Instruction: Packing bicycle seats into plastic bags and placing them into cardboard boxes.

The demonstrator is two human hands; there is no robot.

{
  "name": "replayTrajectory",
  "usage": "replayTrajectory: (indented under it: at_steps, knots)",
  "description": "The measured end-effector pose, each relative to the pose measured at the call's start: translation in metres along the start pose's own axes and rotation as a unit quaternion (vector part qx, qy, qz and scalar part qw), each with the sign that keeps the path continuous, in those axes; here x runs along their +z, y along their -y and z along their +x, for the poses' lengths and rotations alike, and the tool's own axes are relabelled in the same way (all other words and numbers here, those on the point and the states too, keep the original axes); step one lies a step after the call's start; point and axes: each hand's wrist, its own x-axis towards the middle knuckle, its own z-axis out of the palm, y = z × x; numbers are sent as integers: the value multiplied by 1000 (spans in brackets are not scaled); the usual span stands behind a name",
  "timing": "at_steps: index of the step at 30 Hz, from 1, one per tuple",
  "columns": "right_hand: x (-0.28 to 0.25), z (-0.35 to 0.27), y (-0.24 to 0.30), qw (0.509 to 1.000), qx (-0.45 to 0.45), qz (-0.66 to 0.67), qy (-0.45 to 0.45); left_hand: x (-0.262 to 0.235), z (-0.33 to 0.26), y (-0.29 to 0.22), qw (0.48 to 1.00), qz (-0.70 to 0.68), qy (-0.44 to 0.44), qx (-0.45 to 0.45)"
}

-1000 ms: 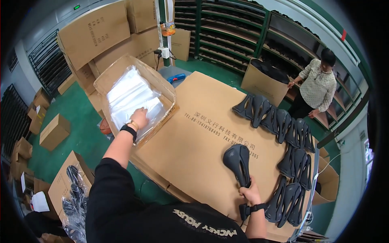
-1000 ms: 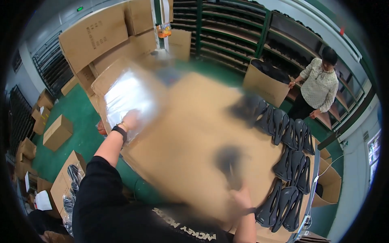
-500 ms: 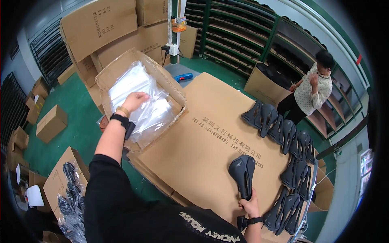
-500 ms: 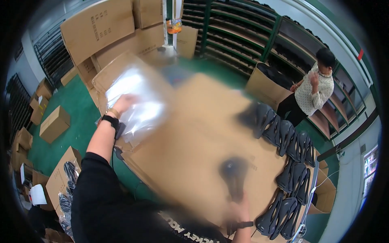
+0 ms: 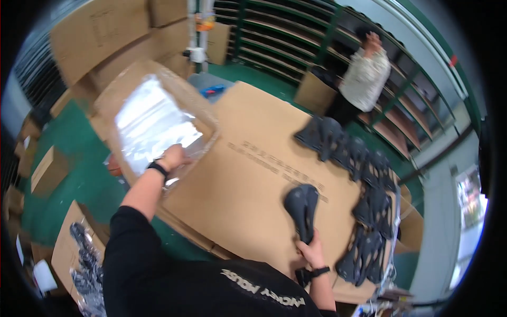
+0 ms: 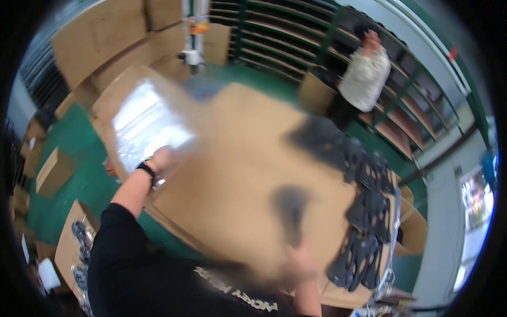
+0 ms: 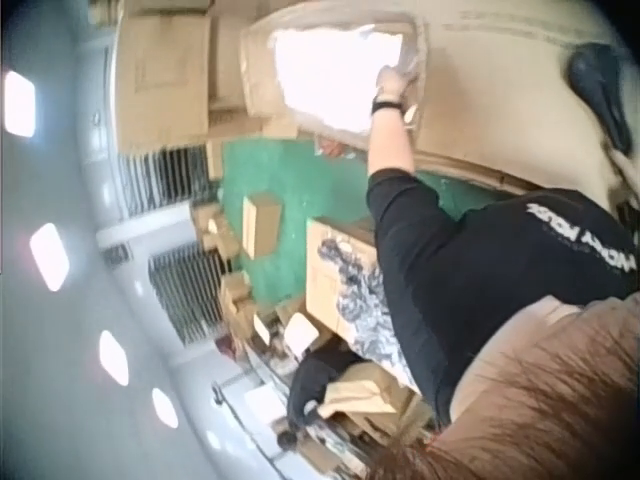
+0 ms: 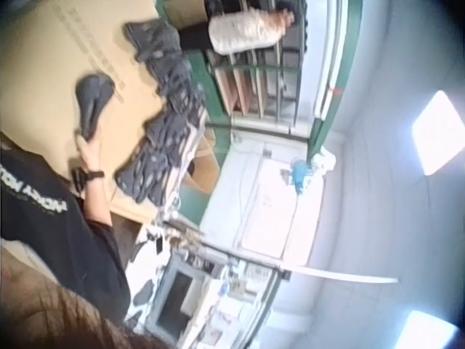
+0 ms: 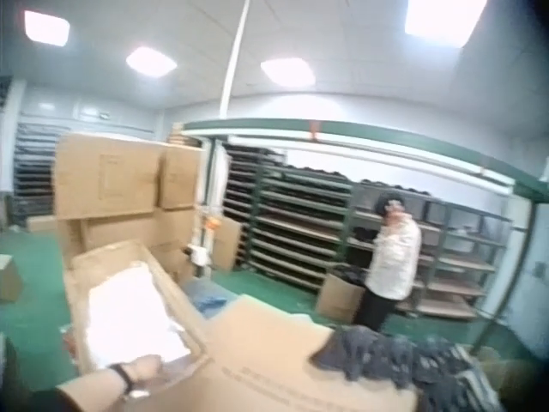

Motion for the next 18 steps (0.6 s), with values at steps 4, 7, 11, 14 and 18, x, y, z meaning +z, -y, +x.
replayTrajectory:
  at_steps: [4,7,11,14,18]
  knots:
    - [1,11,-39,987,-87,-127,-47,-20,-2,-1,975,-202,35,-84]
    - [1,15,-45,998,-58,-21,-24,-21,5,50,908,-408,-55,-79]
    - [8,9,-50,987,-113,-72,-83,-76,-8,25,765,-587,-206,-166]
    - [16,0,-57,904,-250,-270,-218,-104,-40,-50,766,-595,-233,-69]
    - [14,-9,-48,891,-272,-278,-235,-90,-73,-139,805,-577,-112,75]
